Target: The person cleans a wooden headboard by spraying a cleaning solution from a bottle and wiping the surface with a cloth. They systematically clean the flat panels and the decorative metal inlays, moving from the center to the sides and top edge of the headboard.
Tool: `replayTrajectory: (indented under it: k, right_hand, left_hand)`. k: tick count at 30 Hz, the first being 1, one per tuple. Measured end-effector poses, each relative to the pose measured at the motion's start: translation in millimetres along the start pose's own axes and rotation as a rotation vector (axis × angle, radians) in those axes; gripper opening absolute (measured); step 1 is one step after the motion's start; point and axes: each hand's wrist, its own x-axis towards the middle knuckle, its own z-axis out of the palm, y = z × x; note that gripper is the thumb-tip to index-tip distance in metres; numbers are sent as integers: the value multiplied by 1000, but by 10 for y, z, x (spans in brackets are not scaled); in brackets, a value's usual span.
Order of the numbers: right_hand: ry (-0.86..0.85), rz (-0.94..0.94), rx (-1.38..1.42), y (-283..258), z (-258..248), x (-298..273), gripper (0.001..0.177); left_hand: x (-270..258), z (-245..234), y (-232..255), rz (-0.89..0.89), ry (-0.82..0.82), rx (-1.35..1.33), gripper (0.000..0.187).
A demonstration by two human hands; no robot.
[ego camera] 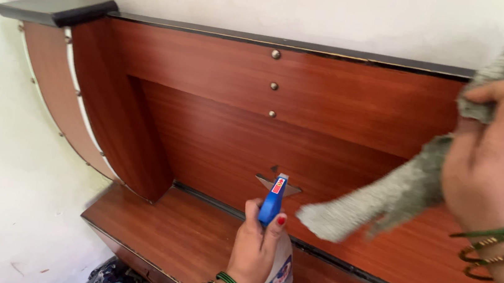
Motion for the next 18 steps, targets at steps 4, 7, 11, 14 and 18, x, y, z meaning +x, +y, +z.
replayTrajectory:
  k: [4,7,11,14,18]
  right_hand:
    - [15,50,-25,38,28,-225,18]
    - [154,-60,107,-116,140,-117,21]
    - [105,-70,273,-634,357,188,30]
    - [66,-186,349,-998,427,379,44]
    - [90,-349,299,-1369,559,584,41]
  left_hand:
    - [-56,7,11,79,-35,-77,44]
    - [-95,21,-1,109,-49,-89,42]
    - [-112,67,-12,11,-10,-10,47]
    - [-152,69,1,21,22,38,48]
    - [-172,12,92,6,-70,31,41]
